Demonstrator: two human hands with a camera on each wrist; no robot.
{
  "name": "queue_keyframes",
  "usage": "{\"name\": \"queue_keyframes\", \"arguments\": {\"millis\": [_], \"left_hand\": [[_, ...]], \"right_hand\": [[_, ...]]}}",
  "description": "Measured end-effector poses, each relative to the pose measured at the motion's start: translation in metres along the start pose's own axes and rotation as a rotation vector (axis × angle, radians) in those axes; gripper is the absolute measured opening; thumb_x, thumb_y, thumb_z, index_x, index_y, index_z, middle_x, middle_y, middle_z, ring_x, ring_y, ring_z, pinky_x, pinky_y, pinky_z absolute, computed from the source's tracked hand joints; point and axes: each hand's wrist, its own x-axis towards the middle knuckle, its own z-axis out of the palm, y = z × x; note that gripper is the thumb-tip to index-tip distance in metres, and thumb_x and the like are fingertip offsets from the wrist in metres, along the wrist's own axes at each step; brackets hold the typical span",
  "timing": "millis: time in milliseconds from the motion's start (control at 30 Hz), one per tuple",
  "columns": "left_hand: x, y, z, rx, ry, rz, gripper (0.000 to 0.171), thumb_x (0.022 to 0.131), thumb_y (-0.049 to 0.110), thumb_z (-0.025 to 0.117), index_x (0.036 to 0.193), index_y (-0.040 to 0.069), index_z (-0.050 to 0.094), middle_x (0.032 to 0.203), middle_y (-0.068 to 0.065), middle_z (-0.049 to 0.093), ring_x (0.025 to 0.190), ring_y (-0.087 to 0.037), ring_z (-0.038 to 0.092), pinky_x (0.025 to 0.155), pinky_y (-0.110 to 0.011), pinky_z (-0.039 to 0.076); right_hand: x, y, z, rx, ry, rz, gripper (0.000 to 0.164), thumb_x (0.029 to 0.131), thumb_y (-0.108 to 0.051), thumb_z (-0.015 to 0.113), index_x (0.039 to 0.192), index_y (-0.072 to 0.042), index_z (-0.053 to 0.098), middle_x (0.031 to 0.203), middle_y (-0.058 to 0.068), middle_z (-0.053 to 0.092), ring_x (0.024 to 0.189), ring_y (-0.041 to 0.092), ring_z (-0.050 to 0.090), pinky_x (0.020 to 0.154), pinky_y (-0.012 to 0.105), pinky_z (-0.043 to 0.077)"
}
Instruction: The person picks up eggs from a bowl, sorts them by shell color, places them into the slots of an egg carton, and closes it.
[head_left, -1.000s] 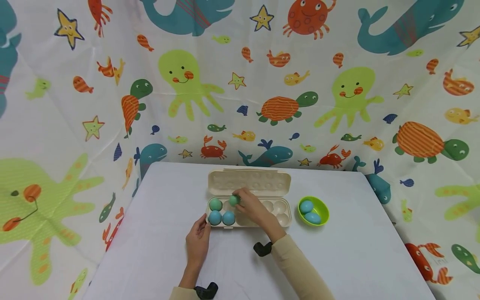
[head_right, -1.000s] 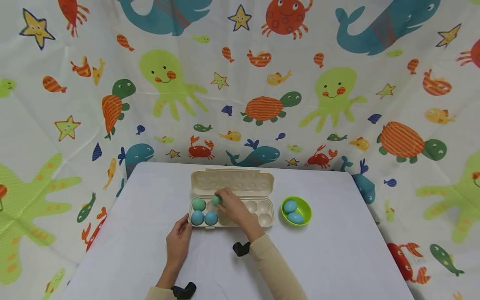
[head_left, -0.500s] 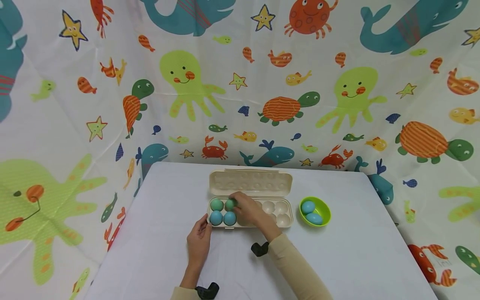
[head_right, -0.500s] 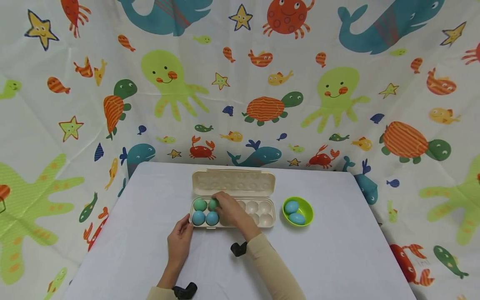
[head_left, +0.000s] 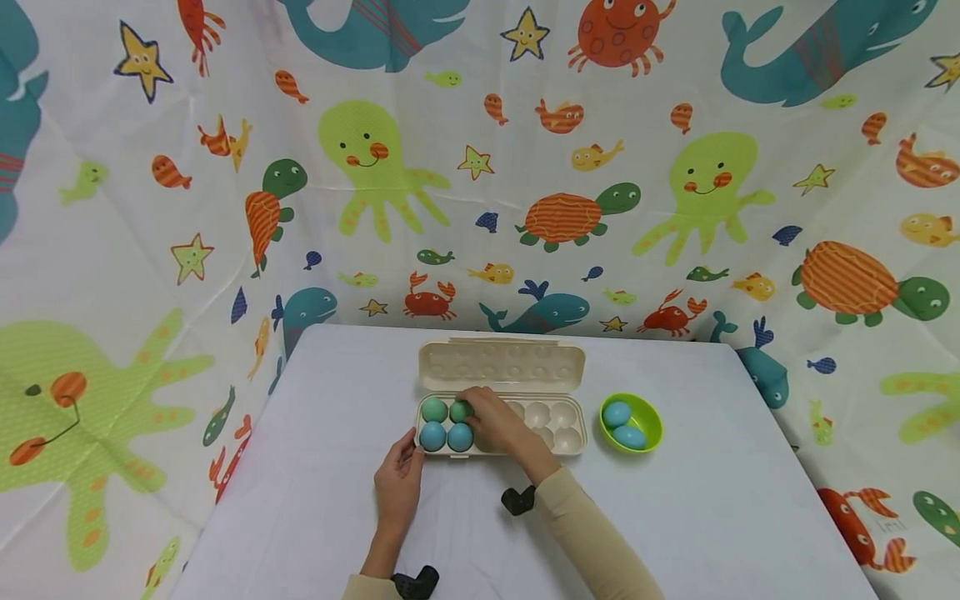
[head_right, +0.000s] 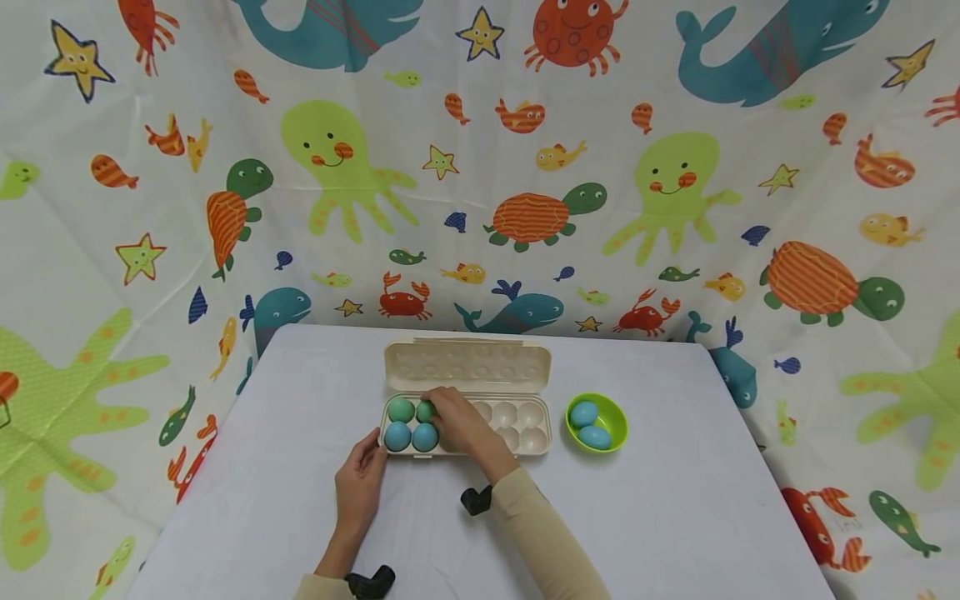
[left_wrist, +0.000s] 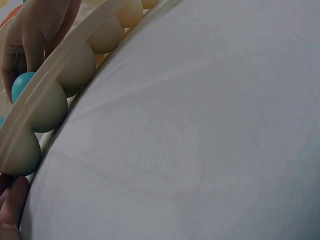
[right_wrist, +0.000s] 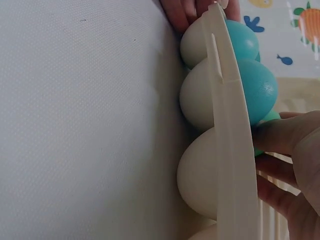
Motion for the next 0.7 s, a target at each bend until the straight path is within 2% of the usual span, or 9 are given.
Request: {"name": "queue_keyframes", "arguments": {"millis": [333,500,567,700], "left_hand": [[0.000,-0.001,0.000,0.005,-0.010,-0.007,0.035,0.094,-0.005,0.062,0.128,-0.011,0.060,0.126,-0.028,0.066,0.112,-0.042,0.066,0.083,-0.003,0.051],[0.002,-0.024,0.003,0.016,-0.006,-0.011,0.036,0.096,0.000,0.063,0.131,-0.005,0.061,0.129,-0.025,0.066,0.114,-0.037,0.066,0.083,0.000,0.049],[0.003,-0.034,0.004,0.024,-0.003,-0.015,0.036,0.096,0.003,0.063,0.132,-0.002,0.062,0.130,-0.023,0.066,0.114,-0.030,0.068,0.083,0.000,0.048],[0.004,-0.038,0.003,0.042,-0.002,-0.004,0.035,0.096,0.005,0.065,0.131,0.001,0.063,0.130,-0.019,0.067,0.111,-0.019,0.069,0.084,-0.002,0.051]], "right_hand": [[-0.002,-0.001,-0.002,0.002,0.005,-0.006,0.036,0.096,-0.008,0.066,0.131,-0.010,0.059,0.134,0.006,0.061,0.125,0.021,0.058,0.109,0.035,0.050],[-0.005,-0.003,-0.005,-0.003,0.004,0.020,0.039,0.097,-0.008,0.065,0.135,-0.011,0.057,0.136,0.005,0.060,0.127,0.021,0.057,0.111,0.036,0.049],[-0.006,-0.004,-0.006,0.003,-0.002,0.040,0.040,0.098,-0.008,0.063,0.137,-0.012,0.056,0.137,0.005,0.060,0.128,0.021,0.056,0.111,0.037,0.049],[-0.010,-0.002,-0.011,0.014,0.010,0.050,0.042,0.098,-0.006,0.059,0.139,-0.014,0.054,0.138,0.004,0.059,0.129,0.022,0.054,0.110,0.040,0.049]]}}
